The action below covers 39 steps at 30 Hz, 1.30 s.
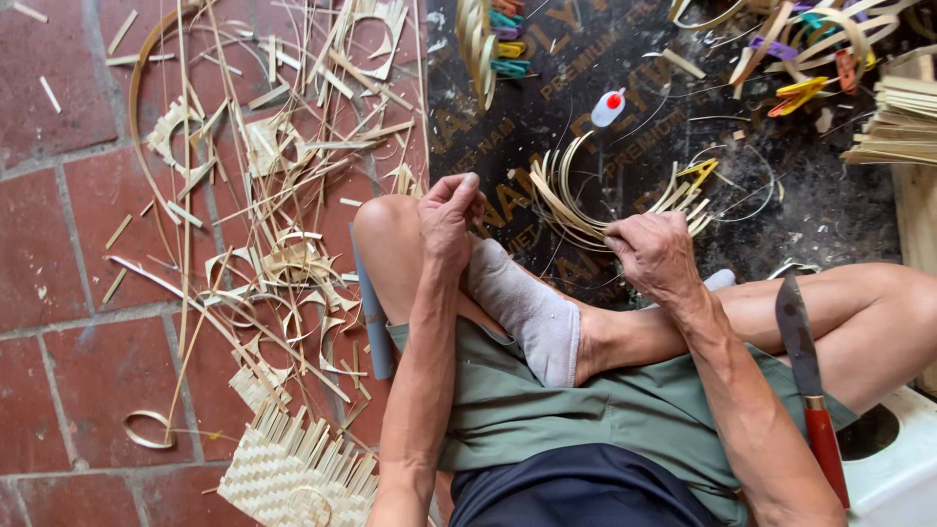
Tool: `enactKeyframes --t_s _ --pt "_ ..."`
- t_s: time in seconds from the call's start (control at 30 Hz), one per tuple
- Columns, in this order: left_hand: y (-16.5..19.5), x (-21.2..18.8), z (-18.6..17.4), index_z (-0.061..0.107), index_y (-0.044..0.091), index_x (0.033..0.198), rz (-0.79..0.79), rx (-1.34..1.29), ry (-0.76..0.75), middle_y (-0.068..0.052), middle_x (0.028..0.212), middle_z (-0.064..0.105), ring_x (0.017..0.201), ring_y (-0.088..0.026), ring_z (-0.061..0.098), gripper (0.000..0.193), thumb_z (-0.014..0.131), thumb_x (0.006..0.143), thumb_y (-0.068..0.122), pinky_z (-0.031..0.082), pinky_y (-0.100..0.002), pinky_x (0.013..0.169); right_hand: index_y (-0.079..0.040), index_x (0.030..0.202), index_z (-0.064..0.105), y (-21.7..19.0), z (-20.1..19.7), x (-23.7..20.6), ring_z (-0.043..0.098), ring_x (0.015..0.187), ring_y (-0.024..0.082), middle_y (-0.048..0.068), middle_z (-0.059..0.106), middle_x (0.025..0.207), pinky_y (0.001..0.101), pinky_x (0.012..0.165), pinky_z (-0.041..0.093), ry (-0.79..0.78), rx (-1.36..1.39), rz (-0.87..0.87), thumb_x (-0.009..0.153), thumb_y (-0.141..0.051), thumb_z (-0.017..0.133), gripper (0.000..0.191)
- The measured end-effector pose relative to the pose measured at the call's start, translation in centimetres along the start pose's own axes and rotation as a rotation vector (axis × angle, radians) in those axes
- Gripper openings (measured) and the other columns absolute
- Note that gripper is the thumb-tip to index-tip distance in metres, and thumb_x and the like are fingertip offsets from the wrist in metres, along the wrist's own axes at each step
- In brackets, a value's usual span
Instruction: The person forms thin bamboo strips into circular rings by bending them, applying glue to the overlapping ends, and securing them with small plastic clips. The person repeats this process multiple times, placing each completed ring onto a nearby stack.
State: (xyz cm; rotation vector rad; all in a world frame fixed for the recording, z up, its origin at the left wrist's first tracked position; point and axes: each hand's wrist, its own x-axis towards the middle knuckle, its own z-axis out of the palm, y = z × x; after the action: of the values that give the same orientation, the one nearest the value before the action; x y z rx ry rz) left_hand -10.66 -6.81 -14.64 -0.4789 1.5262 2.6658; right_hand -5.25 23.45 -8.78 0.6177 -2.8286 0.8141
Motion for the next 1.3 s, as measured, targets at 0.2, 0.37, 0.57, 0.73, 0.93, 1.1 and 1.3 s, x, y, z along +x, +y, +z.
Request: enactKeyframes --t_s 0.2,0.37,0.57,0.73,0.93,1.1,1.3 --pt "0.1 -0.6 2.2 0.072 0.002 0.099 -0.091 0.165 -0.046 -0.005 0.077 0.071 0.058 -0.008 0.059 0.014 0.075 0.094 0.014 0.045 -0.022 0.051 -0.004 0.107 0.072 0.6 -1.2 -0.8 0.065 0.083 0.027 0.009 0.068 0.087 0.0395 0.081 0.047 0.093 0.309 0.013 0.085 -0.01 0.076 0.024" --pt "-1.0 -1.2 2.6 0.074 0.0 0.106 -0.045 0.3 -0.122 -0.002 0.081 0.07 0.063 -0.006 0.059 0.018 0.075 0.096 0.015 0.047 -0.02 0.056 -0.004 0.096 0.074 -0.1 -0.4 -1.3 0.064 0.079 0.029 0.01 0.067 0.081 0.0402 0.074 0.048 0.08 0.279 0.097 0.084 -0.011 0.079 0.015" --pt "0.9 -2.6 3.2 0.073 0.0 0.117 -0.095 0.28 -0.139 -0.009 0.095 0.077 0.073 -0.008 0.065 0.025 0.067 0.1 0.017 0.05 -0.021 0.062 -0.007 0.097 0.072 -3.2 -1.7 -1.5 0.064 0.081 0.024 0.007 0.069 0.087 0.0394 0.078 0.047 0.217 0.229 -0.01 0.091 -0.011 0.078 0.009" --pt "2.3 -6.4 4.9 0.071 -0.004 0.121 -0.156 -0.036 -0.109 -0.014 0.101 0.077 0.081 -0.016 0.066 0.028 0.063 0.107 0.019 0.053 -0.028 0.072 -0.01 0.095 0.072 -6.3 -3.1 -0.6 0.064 0.082 0.023 0.003 0.067 0.085 0.0409 0.084 0.043 0.189 0.226 -0.179 0.082 -0.011 0.08 0.016" --pt "2.9 -10.5 3.8 0.068 0.002 0.117 -0.086 -0.478 -0.192 -0.012 0.101 0.072 0.097 -0.026 0.067 0.019 0.057 0.109 0.015 0.054 -0.037 0.074 -0.006 0.104 0.07 -7.5 -3.6 -1.4 0.064 0.09 0.027 0.007 0.067 0.093 0.0458 0.09 0.038 0.358 0.027 -0.2 0.077 -0.011 0.079 0.028" --pt "3.1 -12.6 1.7 0.068 0.004 0.118 -0.027 -0.563 -0.189 -0.011 0.098 0.069 0.094 -0.026 0.063 0.018 0.059 0.108 0.016 0.053 -0.038 0.077 -0.004 0.106 0.066 -6.5 -1.3 -3.2 0.063 0.08 0.02 0.009 0.066 0.09 0.0359 0.075 0.052 0.43 0.358 0.353 0.103 -0.011 0.07 0.008" --pt "2.6 -14.2 0.2 0.068 0.003 0.118 -0.04 -0.476 -0.194 -0.012 0.1 0.069 0.098 -0.028 0.064 0.016 0.062 0.107 0.014 0.053 -0.04 0.083 -0.001 0.121 0.068 -4.1 0.3 -3.8 0.062 0.068 0.015 0.014 0.076 0.103 0.0296 0.058 0.051 0.541 1.653 0.684 0.106 -0.019 0.056 0.026"
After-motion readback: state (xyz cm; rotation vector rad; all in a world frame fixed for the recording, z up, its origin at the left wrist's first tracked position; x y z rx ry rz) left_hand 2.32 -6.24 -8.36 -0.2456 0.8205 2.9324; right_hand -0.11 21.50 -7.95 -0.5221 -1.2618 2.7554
